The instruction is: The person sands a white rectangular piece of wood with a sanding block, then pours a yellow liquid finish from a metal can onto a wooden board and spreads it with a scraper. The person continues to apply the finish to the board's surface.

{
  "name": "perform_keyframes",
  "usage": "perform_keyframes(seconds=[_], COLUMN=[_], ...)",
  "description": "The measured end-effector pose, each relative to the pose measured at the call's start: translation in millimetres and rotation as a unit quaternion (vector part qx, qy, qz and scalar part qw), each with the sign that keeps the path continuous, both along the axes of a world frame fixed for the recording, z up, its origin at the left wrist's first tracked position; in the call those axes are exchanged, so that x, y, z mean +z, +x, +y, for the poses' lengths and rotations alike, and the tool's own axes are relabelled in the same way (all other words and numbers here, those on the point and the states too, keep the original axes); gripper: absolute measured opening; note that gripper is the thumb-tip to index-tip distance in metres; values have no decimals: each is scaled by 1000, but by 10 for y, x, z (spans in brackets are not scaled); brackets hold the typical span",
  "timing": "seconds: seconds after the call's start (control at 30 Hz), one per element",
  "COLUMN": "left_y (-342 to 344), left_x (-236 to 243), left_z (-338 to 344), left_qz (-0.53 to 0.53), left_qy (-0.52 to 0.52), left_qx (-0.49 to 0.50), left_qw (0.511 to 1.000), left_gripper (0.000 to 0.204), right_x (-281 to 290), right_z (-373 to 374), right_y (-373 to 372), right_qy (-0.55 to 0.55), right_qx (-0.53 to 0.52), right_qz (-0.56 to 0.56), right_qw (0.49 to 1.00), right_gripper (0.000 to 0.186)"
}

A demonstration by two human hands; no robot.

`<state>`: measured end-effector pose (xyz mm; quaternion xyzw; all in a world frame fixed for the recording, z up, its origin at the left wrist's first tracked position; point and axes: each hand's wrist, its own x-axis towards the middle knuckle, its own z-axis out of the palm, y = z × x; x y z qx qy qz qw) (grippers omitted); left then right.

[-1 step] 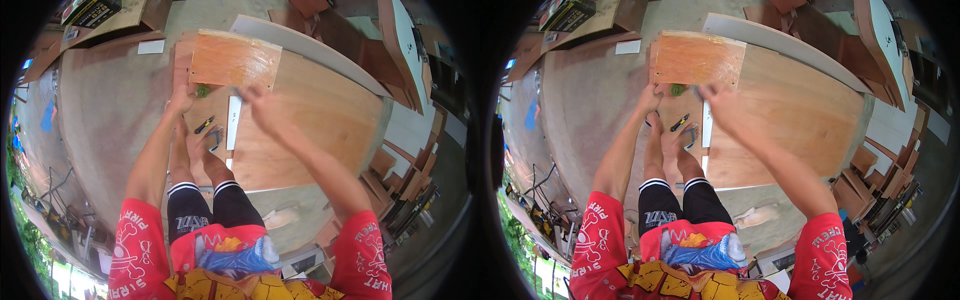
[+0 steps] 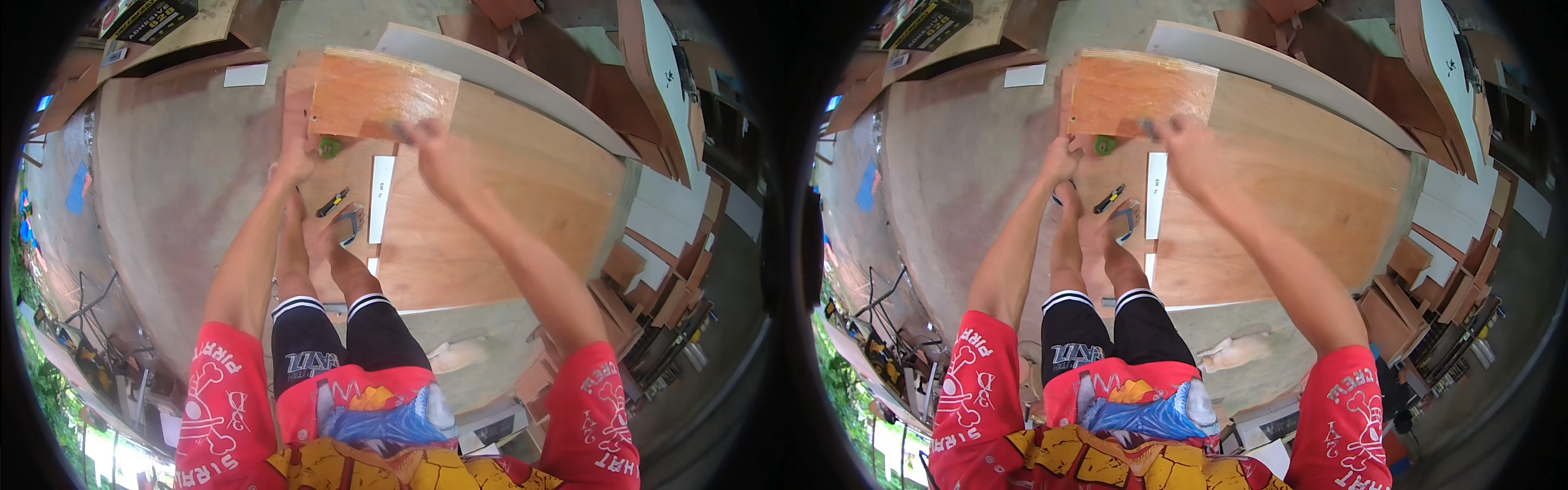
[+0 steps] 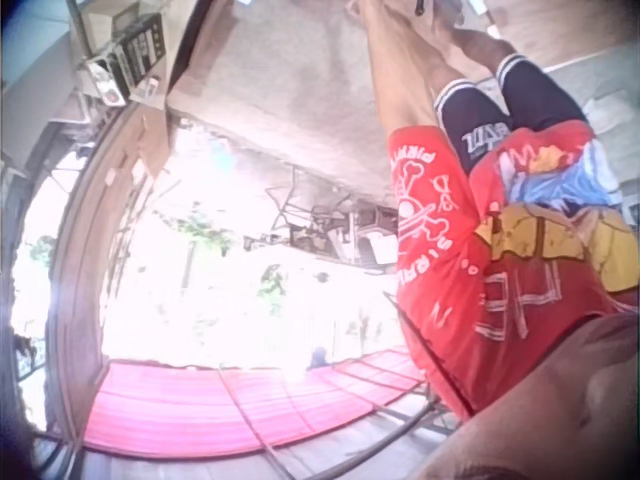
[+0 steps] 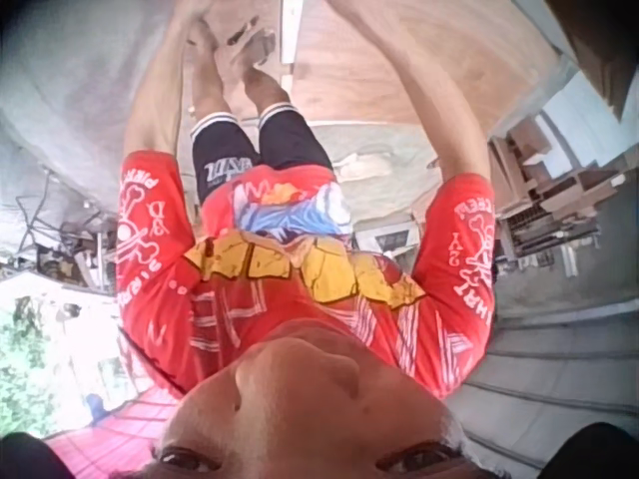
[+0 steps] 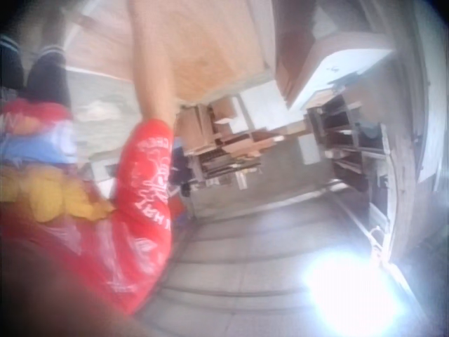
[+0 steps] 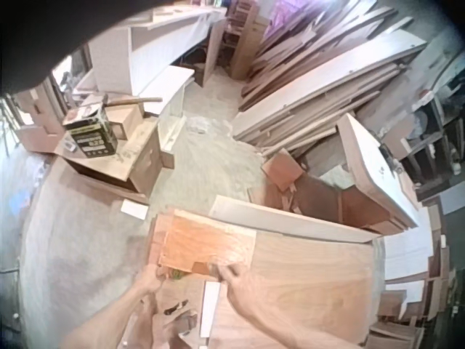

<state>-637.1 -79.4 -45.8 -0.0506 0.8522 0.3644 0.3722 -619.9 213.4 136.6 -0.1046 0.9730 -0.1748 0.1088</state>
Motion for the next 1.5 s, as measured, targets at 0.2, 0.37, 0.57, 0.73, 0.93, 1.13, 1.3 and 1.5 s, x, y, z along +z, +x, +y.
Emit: perform_keyframes(seconds=[0.2,0.37,0.57,0.73,0.93,1.13,1.3,1.5], left_y=[12,37,-83,-8,-48,8,-26,61], left_x=[-23,-67,312,160,619,184,376,295], left_z=[233,37,238,89,484,272,294,363], left_qz=[24,51,-36,-21,-15,65,51,7], left_qy=[57,28,38,12,-9,26,53,30], left_qx=[22,43,9,58,93,117,112,127], left_qw=[998,997,999,998,995,991,991,991], left_gripper=[62,61,56,58,48,40,43,52], right_x=[-342,-262,-51,238,266,-360,-28,165], right_z=[92,229,987,1010,855,821,1132,1029], right_y=[-629,-297,272,291,-535,-504,-217,-700], right_qy=[91,90,119,67,16,23,16,-2], right_qx=[152,257,287,157,62,155,161,182], right_qz=[82,52,3,-85,92,139,6,99], right_qw=[981,961,951,982,994,978,987,978], right_gripper=[33,38,40,30,36,44,50,46])
